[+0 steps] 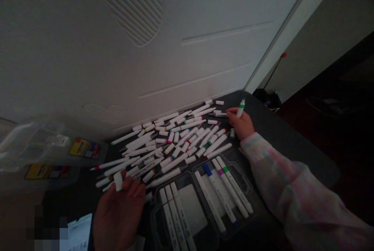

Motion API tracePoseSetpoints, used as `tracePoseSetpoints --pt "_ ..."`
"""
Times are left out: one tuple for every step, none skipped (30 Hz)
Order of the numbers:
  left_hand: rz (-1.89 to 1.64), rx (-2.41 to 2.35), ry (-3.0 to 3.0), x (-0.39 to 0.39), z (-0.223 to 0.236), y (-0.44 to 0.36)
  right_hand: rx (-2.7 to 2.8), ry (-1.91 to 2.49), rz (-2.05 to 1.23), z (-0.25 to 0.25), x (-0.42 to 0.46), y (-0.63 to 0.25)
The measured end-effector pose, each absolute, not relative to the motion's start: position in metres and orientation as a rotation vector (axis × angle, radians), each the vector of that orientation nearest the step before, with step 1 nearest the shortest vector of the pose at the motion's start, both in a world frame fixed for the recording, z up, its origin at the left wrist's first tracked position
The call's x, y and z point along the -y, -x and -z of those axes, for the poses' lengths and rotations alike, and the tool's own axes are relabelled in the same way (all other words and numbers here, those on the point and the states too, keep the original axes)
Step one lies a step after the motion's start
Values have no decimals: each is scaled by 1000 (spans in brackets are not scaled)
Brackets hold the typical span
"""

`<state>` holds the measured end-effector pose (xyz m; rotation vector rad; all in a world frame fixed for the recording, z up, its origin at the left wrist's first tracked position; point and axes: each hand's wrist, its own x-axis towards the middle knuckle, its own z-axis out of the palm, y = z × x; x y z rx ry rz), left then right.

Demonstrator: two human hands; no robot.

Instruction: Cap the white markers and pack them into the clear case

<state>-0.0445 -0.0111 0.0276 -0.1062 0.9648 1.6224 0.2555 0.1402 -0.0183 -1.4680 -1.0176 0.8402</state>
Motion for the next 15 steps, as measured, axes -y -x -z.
tracePoseSetpoints --pt "-1628 -957 108 11 -27 44 1017 1464 -843 18 -140 -255" --pt "-1636 -951 112 11 -27 45 1016 1460 -845 19 -140 -255" --pt "-1639 -947 113 11 -27 45 1013 1456 -847 19 -140 -255" --pt "-1644 -948 111 11 -27 45 1010 1451 -850 20 -141 -256" --pt "-1645 -956 109 11 -27 45 1006 1445 -853 21 -141 -256" --pt "-1644 -965 106 11 -27 46 1002 1439 -856 21 -141 -256" --pt "-1642 -973 103 11 -27 46 999 1433 -861 22 -141 -256" --pt "-1643 -976 101 11 -27 46 996 1428 -864 23 -141 -256" --pt "-1643 -972 99 11 -27 46 994 1425 -867 23 -142 -256" --pt "-1635 -969 98 11 -26 46 992 1425 -868 23 -142 -257" --pt "-1629 -967 98 11 -26 46 990 1426 -868 23 -142 -257" --pt "-1625 -969 101 11 -25 46 988 1428 -868 23 -142 -257" --pt "-1620 -974 111 10 -25 46 987 1429 -869 23 -142 -257" --pt "-1622 -980 123 10 -25 45 985 1431 -871 23 -141 -257" --pt "-1628 -987 139 10 -26 44 983 1432 -874 23 -141 -257"
